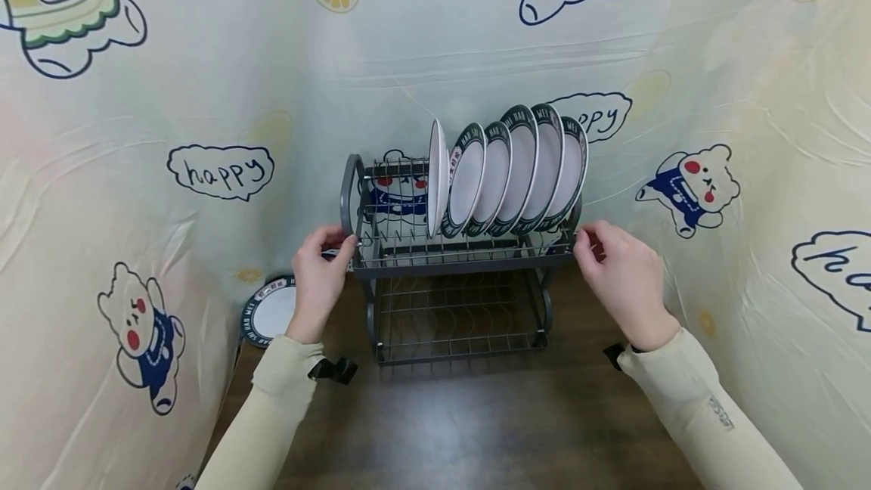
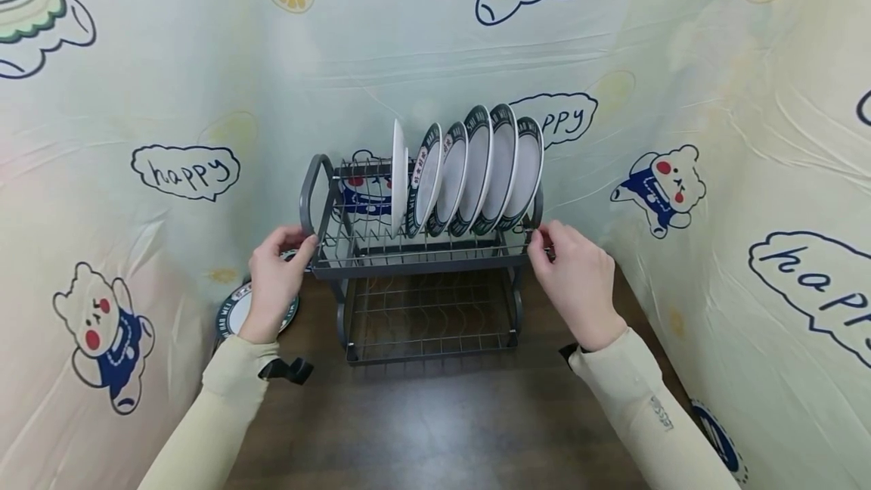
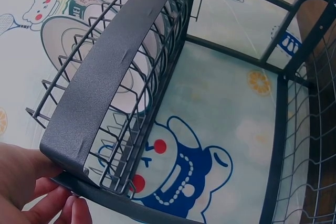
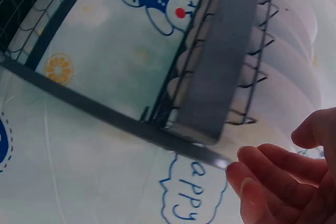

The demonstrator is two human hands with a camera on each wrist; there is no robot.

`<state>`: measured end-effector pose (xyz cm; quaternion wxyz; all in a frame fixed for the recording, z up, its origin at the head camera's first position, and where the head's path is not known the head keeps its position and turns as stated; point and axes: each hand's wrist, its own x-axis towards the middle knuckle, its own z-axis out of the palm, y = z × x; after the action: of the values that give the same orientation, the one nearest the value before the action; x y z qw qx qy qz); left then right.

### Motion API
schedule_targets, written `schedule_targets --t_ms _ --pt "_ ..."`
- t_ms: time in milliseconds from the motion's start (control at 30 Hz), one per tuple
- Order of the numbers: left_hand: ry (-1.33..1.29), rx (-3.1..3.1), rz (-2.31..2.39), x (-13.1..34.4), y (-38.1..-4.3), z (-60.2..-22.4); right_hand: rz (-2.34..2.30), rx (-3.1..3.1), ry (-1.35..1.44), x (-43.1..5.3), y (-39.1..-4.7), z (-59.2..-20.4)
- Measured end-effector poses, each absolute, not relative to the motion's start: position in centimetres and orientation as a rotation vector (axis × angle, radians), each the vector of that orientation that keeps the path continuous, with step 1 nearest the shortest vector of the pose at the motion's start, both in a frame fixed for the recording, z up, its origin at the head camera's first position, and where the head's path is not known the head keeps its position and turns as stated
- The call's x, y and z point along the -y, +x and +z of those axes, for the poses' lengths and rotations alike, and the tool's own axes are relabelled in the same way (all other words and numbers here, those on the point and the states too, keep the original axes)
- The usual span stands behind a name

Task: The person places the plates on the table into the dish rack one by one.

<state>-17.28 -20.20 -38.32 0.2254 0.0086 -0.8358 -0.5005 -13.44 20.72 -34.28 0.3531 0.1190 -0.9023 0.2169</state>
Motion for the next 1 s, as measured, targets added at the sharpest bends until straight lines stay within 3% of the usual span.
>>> schedule_targets --t_ms 533,1000 --pt "0.004 2.286 -1.391 20.3 -17.3 -38.5 0.580 2.432 0.223 -21.5 -15.1 -36.6" --pt "0.044 2.305 -1.396 20.3 -17.2 -38.5 0.567 2.460 0.215 -20.8 -15.7 -36.0"
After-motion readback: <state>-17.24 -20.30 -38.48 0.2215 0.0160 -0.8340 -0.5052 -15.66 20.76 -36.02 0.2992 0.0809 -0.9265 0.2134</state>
